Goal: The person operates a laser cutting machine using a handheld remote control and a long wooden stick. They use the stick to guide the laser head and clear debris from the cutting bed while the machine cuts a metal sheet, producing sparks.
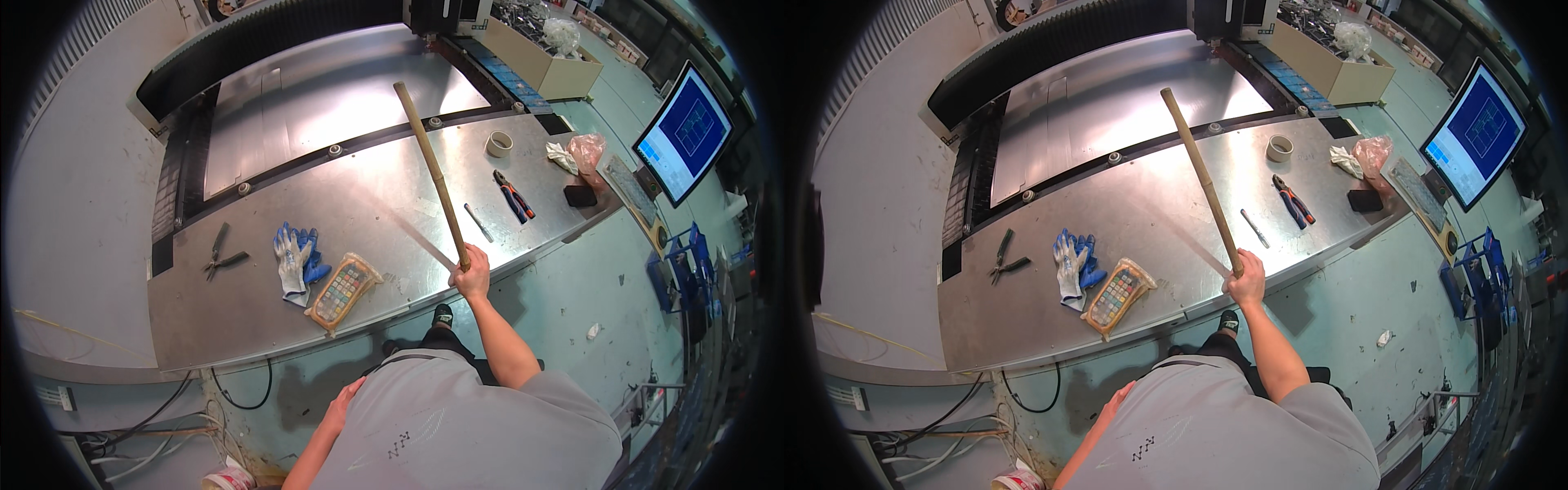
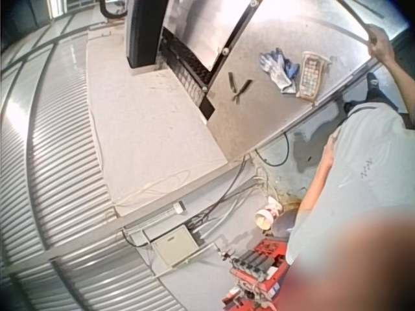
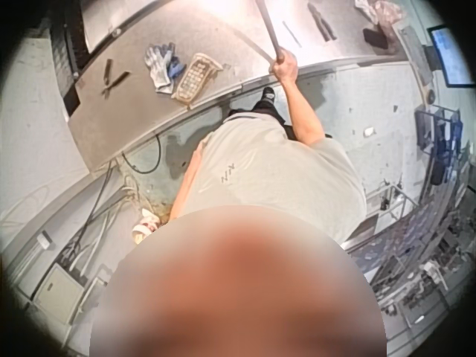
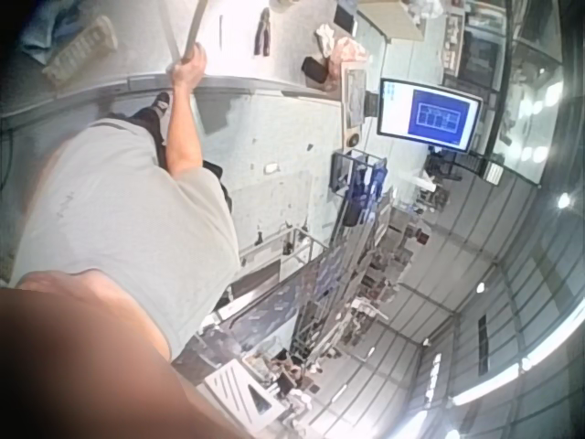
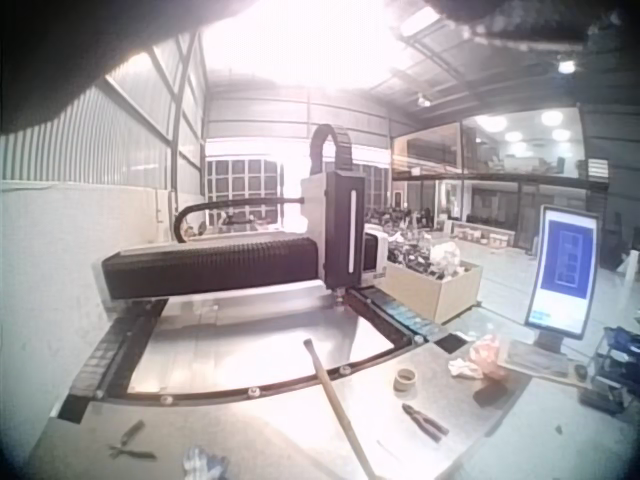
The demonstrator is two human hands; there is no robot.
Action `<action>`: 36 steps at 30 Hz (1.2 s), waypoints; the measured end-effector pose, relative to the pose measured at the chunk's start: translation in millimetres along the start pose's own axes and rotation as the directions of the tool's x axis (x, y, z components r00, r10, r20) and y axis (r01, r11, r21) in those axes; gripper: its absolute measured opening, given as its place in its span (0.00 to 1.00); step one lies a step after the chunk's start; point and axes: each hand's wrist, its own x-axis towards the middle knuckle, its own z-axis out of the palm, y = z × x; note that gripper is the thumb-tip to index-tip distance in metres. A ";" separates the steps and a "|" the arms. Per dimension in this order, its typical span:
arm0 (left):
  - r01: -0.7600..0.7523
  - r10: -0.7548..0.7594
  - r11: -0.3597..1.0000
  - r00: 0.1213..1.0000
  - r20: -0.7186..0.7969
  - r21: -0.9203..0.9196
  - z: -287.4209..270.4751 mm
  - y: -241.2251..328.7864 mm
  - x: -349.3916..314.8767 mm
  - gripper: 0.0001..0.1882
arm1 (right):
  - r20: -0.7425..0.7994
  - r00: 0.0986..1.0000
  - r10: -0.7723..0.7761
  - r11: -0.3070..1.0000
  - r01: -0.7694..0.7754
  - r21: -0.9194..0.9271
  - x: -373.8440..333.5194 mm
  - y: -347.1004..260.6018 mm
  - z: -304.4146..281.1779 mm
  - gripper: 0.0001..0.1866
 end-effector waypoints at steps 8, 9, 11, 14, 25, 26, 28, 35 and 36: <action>0.036 -0.036 0.999 0.999 -0.005 0.003 -2.3 8.8 -0.1 0.39 | 0.004 1.000 0.008 1.000 -0.008 0.012 -0.2 0.2 -0.2 0.23; 0.040 -0.040 0.999 0.999 0.001 -0.004 -2.4 8.3 0.4 0.39 | -0.002 1.000 -0.007 1.000 0.007 0.006 -0.1 0.0 -0.2 0.23; 0.037 -0.037 0.999 0.999 -0.003 -0.001 -2.3 7.1 1.4 0.39 | 0.004 1.000 0.008 1.000 -0.008 0.011 0.1 -0.2 -0.3 0.23; 0.047 -0.047 0.999 0.999 0.000 0.003 -2.6 6.4 1.5 0.39 | 0.006 1.000 0.011 1.000 -0.011 0.011 0.1 -0.4 -0.7 0.23; 0.022 -0.022 1.000 1.000 -0.003 0.005 -1.4 5.0 1.3 0.40 | 0.017 1.000 0.005 1.000 -0.005 0.009 -0.1 1.2 -0.4 0.23; 0.023 -0.022 1.000 1.000 -0.006 0.015 -1.3 4.7 1.3 0.40 | 0.018 1.000 0.005 1.000 -0.005 0.009 -0.1 1.4 -0.4 0.23; 0.032 -0.032 0.999 0.999 0.002 -0.001 -1.0 4.3 1.0 0.41 | 0.017 1.000 0.009 1.000 -0.009 0.011 -0.3 1.4 -0.3 0.23; 0.004 -0.004 1.000 1.000 0.006 -0.008 0.6 0.8 1.0 0.41 | 0.021 1.000 0.020 1.000 -0.020 0.010 -0.3 0.4 -0.8 0.23; 0.007 -0.007 1.000 1.000 0.008 -0.010 0.8 -0.1 1.1 0.40 | 0.017 1.000 0.003 1.000 -0.003 0.001 -0.2 0.2 -0.9 0.23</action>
